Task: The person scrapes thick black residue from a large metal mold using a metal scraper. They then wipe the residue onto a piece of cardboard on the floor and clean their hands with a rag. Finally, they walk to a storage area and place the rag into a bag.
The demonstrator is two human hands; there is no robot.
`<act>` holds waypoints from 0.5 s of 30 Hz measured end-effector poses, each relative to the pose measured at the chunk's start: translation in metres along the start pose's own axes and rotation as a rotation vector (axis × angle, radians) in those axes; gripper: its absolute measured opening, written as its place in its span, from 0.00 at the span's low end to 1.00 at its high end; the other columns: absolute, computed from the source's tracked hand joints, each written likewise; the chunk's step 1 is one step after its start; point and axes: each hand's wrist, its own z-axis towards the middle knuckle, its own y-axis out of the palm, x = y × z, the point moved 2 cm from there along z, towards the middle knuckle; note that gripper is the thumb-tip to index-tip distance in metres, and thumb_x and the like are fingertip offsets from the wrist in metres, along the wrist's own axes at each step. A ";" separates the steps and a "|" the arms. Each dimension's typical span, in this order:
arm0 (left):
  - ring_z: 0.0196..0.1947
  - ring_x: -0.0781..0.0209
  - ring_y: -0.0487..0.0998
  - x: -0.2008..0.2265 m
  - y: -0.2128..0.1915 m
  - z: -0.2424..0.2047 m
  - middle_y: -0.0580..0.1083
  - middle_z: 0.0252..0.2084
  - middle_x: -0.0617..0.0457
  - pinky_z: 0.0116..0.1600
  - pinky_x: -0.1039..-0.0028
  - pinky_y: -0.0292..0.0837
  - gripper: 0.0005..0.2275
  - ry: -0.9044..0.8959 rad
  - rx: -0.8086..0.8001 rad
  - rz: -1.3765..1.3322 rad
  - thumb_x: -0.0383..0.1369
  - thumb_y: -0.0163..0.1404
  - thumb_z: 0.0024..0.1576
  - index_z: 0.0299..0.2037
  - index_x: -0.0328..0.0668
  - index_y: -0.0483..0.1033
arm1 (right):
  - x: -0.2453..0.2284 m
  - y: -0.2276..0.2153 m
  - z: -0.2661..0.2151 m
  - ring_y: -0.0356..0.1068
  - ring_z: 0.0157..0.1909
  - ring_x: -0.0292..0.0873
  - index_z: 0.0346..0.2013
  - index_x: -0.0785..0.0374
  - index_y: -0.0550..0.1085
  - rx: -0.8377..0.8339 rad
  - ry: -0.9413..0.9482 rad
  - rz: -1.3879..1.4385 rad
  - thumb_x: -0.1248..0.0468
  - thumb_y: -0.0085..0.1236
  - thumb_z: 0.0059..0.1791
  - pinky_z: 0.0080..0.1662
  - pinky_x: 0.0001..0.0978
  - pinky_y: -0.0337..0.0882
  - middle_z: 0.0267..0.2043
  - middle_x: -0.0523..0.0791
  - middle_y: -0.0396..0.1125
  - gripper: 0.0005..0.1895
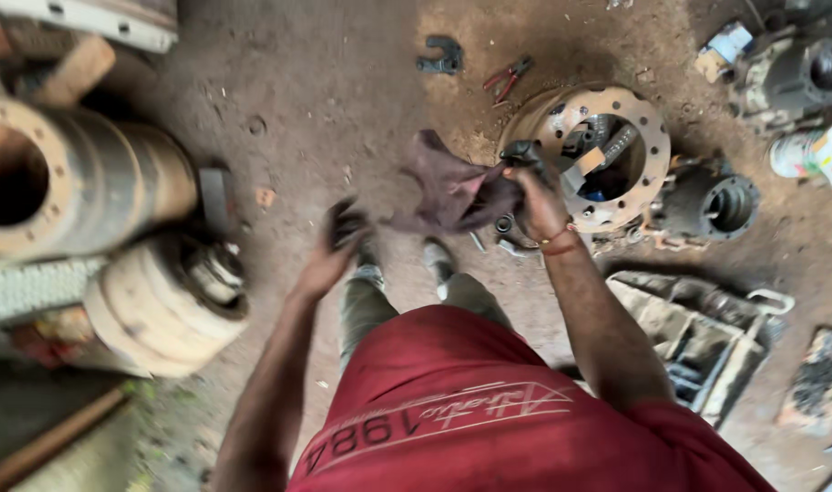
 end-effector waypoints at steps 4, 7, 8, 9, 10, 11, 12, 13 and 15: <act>0.60 0.55 0.71 0.068 0.034 0.078 0.70 0.62 0.44 0.55 0.63 0.72 0.37 0.151 -0.287 0.329 0.37 0.62 0.56 0.73 0.46 0.51 | -0.020 0.068 -0.030 0.73 0.47 0.42 0.48 0.65 0.73 0.107 -0.008 0.161 0.74 0.51 0.50 0.52 0.34 0.75 0.43 0.45 0.72 0.11; 0.55 0.56 0.77 0.087 0.049 0.099 0.77 0.56 0.46 0.56 0.64 0.74 0.26 0.298 -0.496 0.401 0.36 0.62 0.59 0.65 0.44 0.65 | -0.027 0.095 -0.057 0.72 0.50 0.41 0.50 0.68 0.73 0.146 -0.147 0.151 0.75 0.51 0.53 0.55 0.31 0.73 0.46 0.46 0.72 0.11; 0.51 0.58 0.81 0.089 0.053 0.106 0.80 0.52 0.48 0.55 0.66 0.77 0.19 0.279 -0.552 0.440 0.36 0.61 0.62 0.60 0.46 0.72 | -0.031 0.098 -0.067 0.72 0.51 0.41 0.51 0.68 0.73 0.213 -0.210 0.065 0.76 0.52 0.53 0.55 0.30 0.72 0.47 0.46 0.71 0.12; 0.48 0.60 0.85 0.092 0.058 0.115 0.83 0.49 0.50 0.54 0.69 0.80 0.12 0.263 -0.609 0.482 0.37 0.59 0.64 0.56 0.47 0.79 | -0.034 0.098 -0.077 0.71 0.52 0.40 0.52 0.69 0.74 0.283 -0.269 -0.023 0.77 0.52 0.53 0.56 0.29 0.72 0.47 0.46 0.71 0.13; 0.46 0.60 0.85 0.094 0.057 0.115 0.83 0.48 0.50 0.53 0.69 0.80 0.11 0.255 -0.649 0.399 0.36 0.58 0.65 0.55 0.45 0.79 | -0.033 0.101 -0.093 0.72 0.51 0.40 0.51 0.69 0.74 0.327 -0.278 -0.048 0.77 0.52 0.53 0.55 0.29 0.72 0.47 0.46 0.72 0.12; 0.45 0.59 0.84 0.097 0.058 0.112 0.83 0.47 0.50 0.53 0.70 0.80 0.10 0.241 -0.687 0.317 0.35 0.56 0.65 0.54 0.43 0.79 | -0.035 0.101 -0.108 0.72 0.50 0.40 0.50 0.69 0.74 0.372 -0.284 -0.073 0.76 0.51 0.53 0.54 0.29 0.73 0.46 0.46 0.72 0.11; 0.43 0.59 0.84 0.103 0.063 0.111 0.83 0.46 0.50 0.52 0.70 0.80 0.10 0.224 -0.728 0.238 0.35 0.55 0.66 0.52 0.40 0.79 | -0.037 0.099 -0.123 0.73 0.49 0.40 0.50 0.68 0.74 0.419 -0.293 -0.097 0.76 0.51 0.53 0.53 0.29 0.73 0.45 0.46 0.73 0.11; 0.43 0.59 0.83 0.109 0.071 0.106 0.82 0.45 0.49 0.51 0.70 0.79 0.11 0.205 -0.793 0.190 0.35 0.55 0.64 0.53 0.40 0.77 | -0.036 0.100 -0.137 0.72 0.49 0.39 0.49 0.68 0.73 0.488 -0.304 -0.098 0.76 0.51 0.53 0.53 0.29 0.73 0.45 0.45 0.72 0.11; 0.42 0.60 0.80 0.125 0.092 0.090 0.79 0.45 0.47 0.49 0.71 0.77 0.14 0.165 -0.914 0.100 0.35 0.57 0.61 0.54 0.39 0.74 | -0.035 0.107 -0.164 0.72 0.48 0.37 0.49 0.66 0.73 0.616 -0.328 -0.100 0.75 0.53 0.53 0.52 0.28 0.73 0.45 0.43 0.72 0.10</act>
